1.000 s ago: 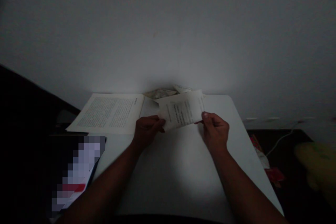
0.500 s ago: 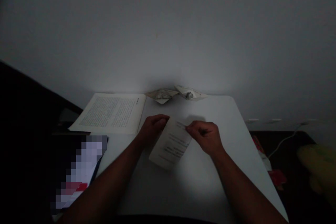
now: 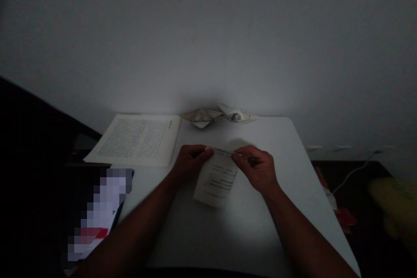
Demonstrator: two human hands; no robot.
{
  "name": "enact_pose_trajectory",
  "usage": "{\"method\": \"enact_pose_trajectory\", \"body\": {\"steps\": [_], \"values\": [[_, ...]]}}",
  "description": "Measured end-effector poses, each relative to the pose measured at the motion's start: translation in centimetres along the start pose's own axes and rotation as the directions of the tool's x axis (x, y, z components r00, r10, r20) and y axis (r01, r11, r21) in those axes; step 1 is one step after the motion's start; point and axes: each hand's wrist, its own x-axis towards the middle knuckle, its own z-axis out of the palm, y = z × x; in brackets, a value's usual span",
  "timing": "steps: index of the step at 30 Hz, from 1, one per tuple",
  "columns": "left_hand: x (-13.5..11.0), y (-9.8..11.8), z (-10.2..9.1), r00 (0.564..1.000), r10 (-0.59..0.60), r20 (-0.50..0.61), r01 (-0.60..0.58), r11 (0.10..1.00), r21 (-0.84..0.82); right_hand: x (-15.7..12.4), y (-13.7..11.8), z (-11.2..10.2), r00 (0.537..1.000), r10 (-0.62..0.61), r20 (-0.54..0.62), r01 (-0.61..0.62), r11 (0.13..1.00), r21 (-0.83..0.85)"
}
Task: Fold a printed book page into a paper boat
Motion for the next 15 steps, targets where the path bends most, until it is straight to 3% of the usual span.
{"method": "enact_pose_trajectory", "body": {"steps": [3, 8, 15], "values": [[-0.1, 0.2, 0.1, 0.998, 0.042, -0.047, -0.041, 0.999, 0.029, 0.2, -0.1, 0.2, 0.997, 0.076, -0.02, -0.074, 0.991, 0.111], [-0.2, 0.3, 0.2, 0.99, 0.094, -0.105, -0.085, 0.992, 0.092, 0.5, 1.1, 0.5, 0.98, 0.177, 0.09, -0.196, 0.934, 0.297], [-0.3, 0.3, 0.0, 0.988, 0.138, -0.073, -0.128, 0.983, 0.131, 0.3, 2.1, 0.4, 0.975, 0.193, 0.108, -0.221, 0.886, 0.407]]}}
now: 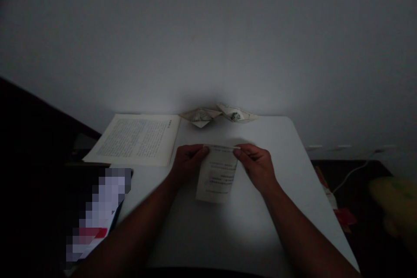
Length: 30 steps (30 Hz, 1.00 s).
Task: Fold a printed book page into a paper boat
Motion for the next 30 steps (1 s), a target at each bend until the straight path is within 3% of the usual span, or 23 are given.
{"method": "enact_pose_trajectory", "body": {"steps": [5, 10, 19, 24, 30], "values": [[0.07, -0.02, 0.03, 1.0, 0.01, 0.003, -0.01, 1.0, 0.028, 0.02, -0.17, 0.18, 1.0, 0.007, -0.007, -0.007, 0.997, 0.073], [0.16, -0.4, 0.1, 1.0, -0.011, -0.001, 0.011, 0.999, 0.033, 0.02, -0.51, 0.49, 0.995, 0.094, 0.014, -0.095, 0.984, 0.149], [0.39, -0.66, 0.03, 1.0, -0.018, 0.006, 0.017, 0.999, 0.036, 0.05, -0.24, 0.02, 0.993, 0.118, 0.005, -0.118, 0.991, 0.067], [0.59, -0.57, 0.22, 0.997, -0.072, 0.006, 0.072, 0.996, -0.056, 0.04, -0.04, -0.23, 0.991, 0.125, 0.051, -0.122, 0.991, -0.047], [0.52, -0.66, 0.16, 0.995, -0.098, -0.016, 0.096, 0.989, -0.115, 0.06, -0.27, -0.22, 0.994, 0.082, 0.075, -0.077, 0.995, -0.066]]}}
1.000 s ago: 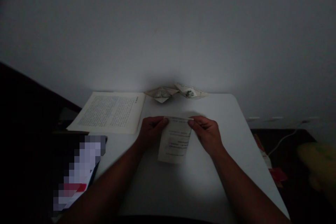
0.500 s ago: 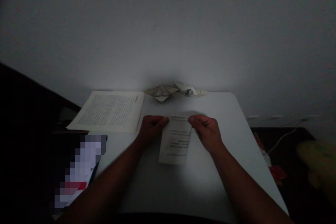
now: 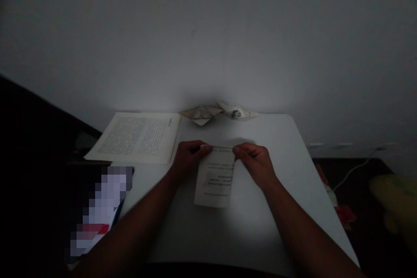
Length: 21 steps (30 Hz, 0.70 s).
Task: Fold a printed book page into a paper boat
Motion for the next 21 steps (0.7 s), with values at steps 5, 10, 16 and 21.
{"method": "enact_pose_trajectory", "body": {"steps": [5, 10, 16, 21], "values": [[0.0, 0.5, -0.1, 0.999, -0.041, 0.0, 0.041, 0.999, 0.006, 0.0, 0.1, 0.1, 1.0, -0.019, -0.02, 0.02, 1.0, 0.008], [0.3, 0.4, -0.1, 0.993, -0.12, -0.006, 0.119, 0.989, -0.085, 0.0, -0.2, 0.3, 1.0, -0.004, -0.012, 0.004, 1.0, -0.022], [0.5, -0.1, -0.4, 0.999, -0.021, 0.036, 0.017, 0.995, 0.095, 0.1, -1.3, 0.2, 1.0, 0.0, -0.009, -0.003, 0.973, -0.23], [0.7, 0.4, -0.9, 0.975, 0.202, 0.092, -0.22, 0.828, 0.516, 0.3, -1.3, 0.2, 0.992, -0.115, 0.057, 0.129, 0.888, -0.441]]}}
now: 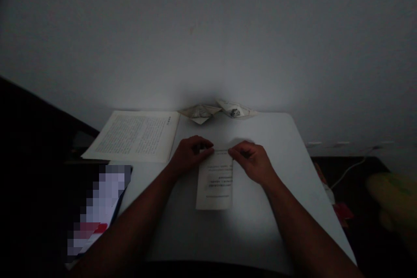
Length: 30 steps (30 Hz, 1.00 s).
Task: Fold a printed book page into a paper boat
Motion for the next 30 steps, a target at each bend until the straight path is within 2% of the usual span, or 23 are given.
{"method": "enact_pose_trajectory", "body": {"steps": [4, 7, 10, 14, 18, 25, 30], "values": [[0.3, 0.3, -0.1, 0.976, 0.162, 0.147, -0.18, 0.977, 0.117, 0.1, -0.3, 0.5, 0.985, -0.153, 0.081, 0.166, 0.967, -0.195], [0.3, 0.5, 0.1, 0.951, 0.203, 0.232, -0.236, 0.964, 0.124, 0.0, -0.7, 0.8, 0.969, -0.198, 0.145, 0.231, 0.937, -0.262], [0.2, 0.8, 0.4, 0.95, 0.174, 0.259, -0.2, 0.977, 0.079, -0.1, -0.7, 1.0, 0.973, -0.183, 0.139, 0.214, 0.942, -0.257], [0.0, 1.0, 0.8, 0.98, 0.111, 0.162, -0.123, 0.99, 0.064, -0.3, -0.6, 1.1, 0.978, -0.166, 0.123, 0.189, 0.958, -0.214], [-0.2, 1.2, 1.0, 0.988, 0.116, 0.097, -0.12, 0.992, 0.038, -0.5, -0.9, 1.1, 0.975, -0.168, 0.146, 0.195, 0.961, -0.197], [-0.2, 1.4, -0.2, 0.959, 0.177, 0.222, -0.193, 0.98, 0.052, -0.6, -1.1, 1.2, 0.943, -0.224, 0.245, 0.273, 0.943, -0.19], [-0.2, 1.2, 0.5, 0.947, 0.141, 0.287, -0.148, 0.989, 0.005, -0.5, -1.2, 1.1, 0.923, -0.244, 0.296, 0.307, 0.933, -0.188]]}}
